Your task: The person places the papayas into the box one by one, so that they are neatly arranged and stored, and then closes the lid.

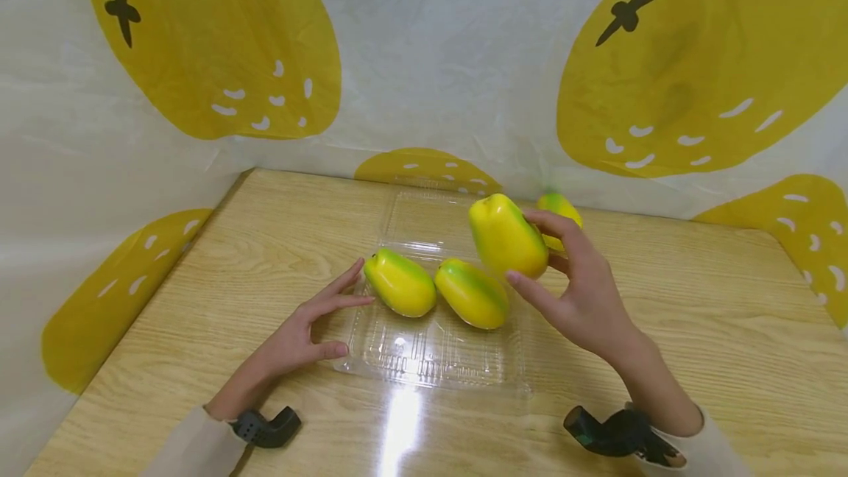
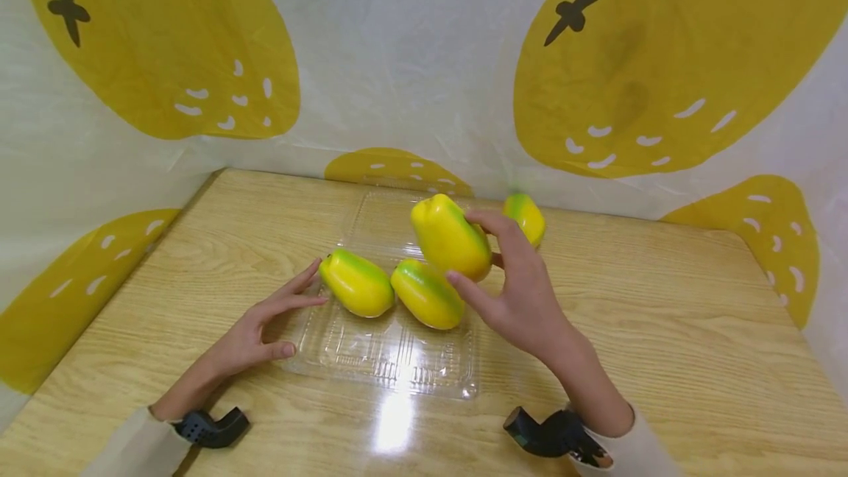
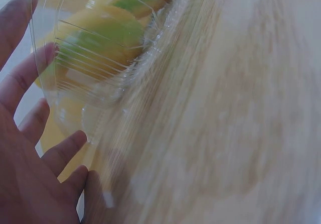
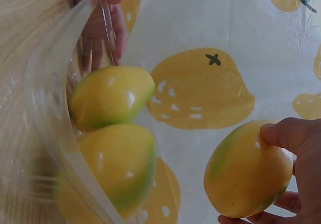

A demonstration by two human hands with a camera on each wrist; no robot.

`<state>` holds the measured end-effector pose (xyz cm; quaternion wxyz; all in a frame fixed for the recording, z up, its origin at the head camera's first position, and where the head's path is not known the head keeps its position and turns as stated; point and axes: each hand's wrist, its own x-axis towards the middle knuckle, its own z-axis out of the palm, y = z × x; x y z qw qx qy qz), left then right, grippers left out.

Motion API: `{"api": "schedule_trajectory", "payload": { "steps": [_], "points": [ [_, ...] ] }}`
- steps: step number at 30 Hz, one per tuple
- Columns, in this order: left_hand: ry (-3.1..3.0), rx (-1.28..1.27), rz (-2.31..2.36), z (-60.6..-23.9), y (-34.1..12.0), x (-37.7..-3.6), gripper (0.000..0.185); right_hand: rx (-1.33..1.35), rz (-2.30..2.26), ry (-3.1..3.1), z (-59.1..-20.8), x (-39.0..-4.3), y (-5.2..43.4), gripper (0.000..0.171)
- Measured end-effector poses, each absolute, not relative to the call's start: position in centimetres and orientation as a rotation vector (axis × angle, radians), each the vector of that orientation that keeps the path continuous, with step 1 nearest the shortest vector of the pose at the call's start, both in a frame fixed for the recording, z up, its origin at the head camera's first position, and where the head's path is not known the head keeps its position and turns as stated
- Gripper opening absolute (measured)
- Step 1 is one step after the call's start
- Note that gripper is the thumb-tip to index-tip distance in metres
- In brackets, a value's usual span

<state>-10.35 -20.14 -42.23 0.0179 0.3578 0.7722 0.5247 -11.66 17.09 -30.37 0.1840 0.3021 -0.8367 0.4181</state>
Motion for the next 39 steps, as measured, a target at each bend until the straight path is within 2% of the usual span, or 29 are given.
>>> {"api": "schedule_trajectory", "payload": {
  "steps": [19,26,39],
  "points": [
    [2.386,1.125,1.641,-42.3,-20.1,-10.5,0.061,1.058,1.244,-2.371,-32.1,-10.8,13.1,0.070],
    [2.393,1.144,1.637,-42.3,-20.1,-10.5,0.062,1.153,1.283,-2.325,-32.7,-10.3,12.0,0.062],
    [2.378,1.117,1.645,-42.2,-20.1,-10.3,0.059,1.258,1.251,-2.280,-33.6,-9.6,10.0,0.060]
  ]
}}
